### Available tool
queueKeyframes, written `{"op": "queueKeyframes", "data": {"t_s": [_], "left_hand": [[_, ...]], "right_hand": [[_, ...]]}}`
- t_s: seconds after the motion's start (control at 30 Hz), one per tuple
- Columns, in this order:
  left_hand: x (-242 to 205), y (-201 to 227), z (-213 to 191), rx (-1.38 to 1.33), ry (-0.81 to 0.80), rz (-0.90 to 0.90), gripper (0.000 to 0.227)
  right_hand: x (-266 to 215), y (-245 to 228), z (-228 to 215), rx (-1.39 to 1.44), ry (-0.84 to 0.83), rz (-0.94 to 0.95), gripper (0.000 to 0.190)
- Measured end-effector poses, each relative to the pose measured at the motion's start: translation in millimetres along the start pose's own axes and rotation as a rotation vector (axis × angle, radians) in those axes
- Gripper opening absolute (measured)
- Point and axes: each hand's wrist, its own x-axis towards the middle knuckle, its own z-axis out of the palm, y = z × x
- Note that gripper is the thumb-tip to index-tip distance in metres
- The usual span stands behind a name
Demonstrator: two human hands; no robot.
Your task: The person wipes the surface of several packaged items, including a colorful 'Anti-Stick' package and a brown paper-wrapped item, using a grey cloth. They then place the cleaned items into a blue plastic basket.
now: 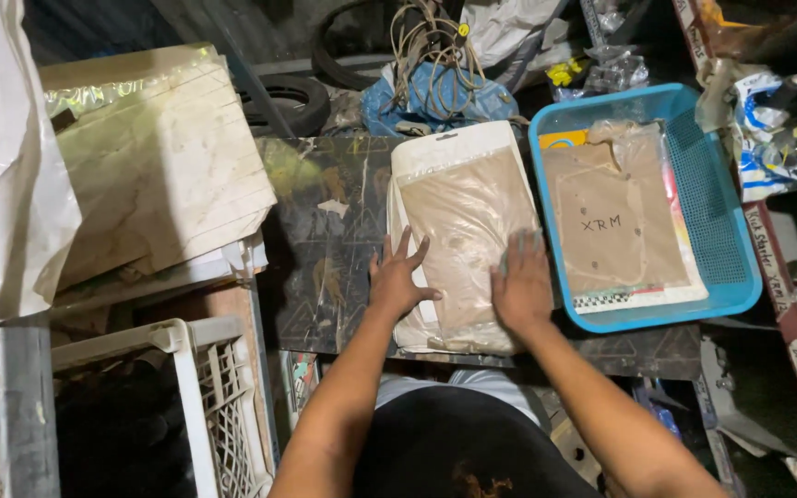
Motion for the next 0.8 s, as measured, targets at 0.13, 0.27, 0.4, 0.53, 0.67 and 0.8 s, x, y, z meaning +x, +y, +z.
{"op": "queueKeyframes", "data": {"t_s": [0.13, 0.27, 0.4, 0.53, 0.67, 0.8], "left_hand": [[-1.8, 4.7, -11.6, -0.024, -0.014, -0.005, 0.108], [-0.8, 5.2, -8.7, 0.026, -0.021, -0.019, 0.111], [1.0, 3.2, -7.2, 0.041, -0.019, -0.028, 0.113], [-1.7, 2.2, -6.5, -0.007, 0.001, -0.018, 0.112], [-2.6, 4.9, -9.2, -0.008, -0.006, -0.001, 0.114], [0.2, 0.3, -3.6, -0.039, -0.001, -0.006, 0.117]], "right_hand": [[-37.0, -51.5, -34.5, 0.027, -0.227, -0.371, 0.051], [-28.5, -2.1, -28.6, 0.071, -0.196, -0.301, 0.058], [-18.0, 13.8, -9.2, 0.197, -0.122, 0.157, 0.061], [-14.4, 8.4, -15.2, 0.278, -0.004, 0.205, 0.056], [-23.5, 4.6, -32.2, 0.353, 0.151, 0.087, 0.045], [-36.0, -14.5, -45.2, 0.461, 0.051, 0.019, 0.041]]}}
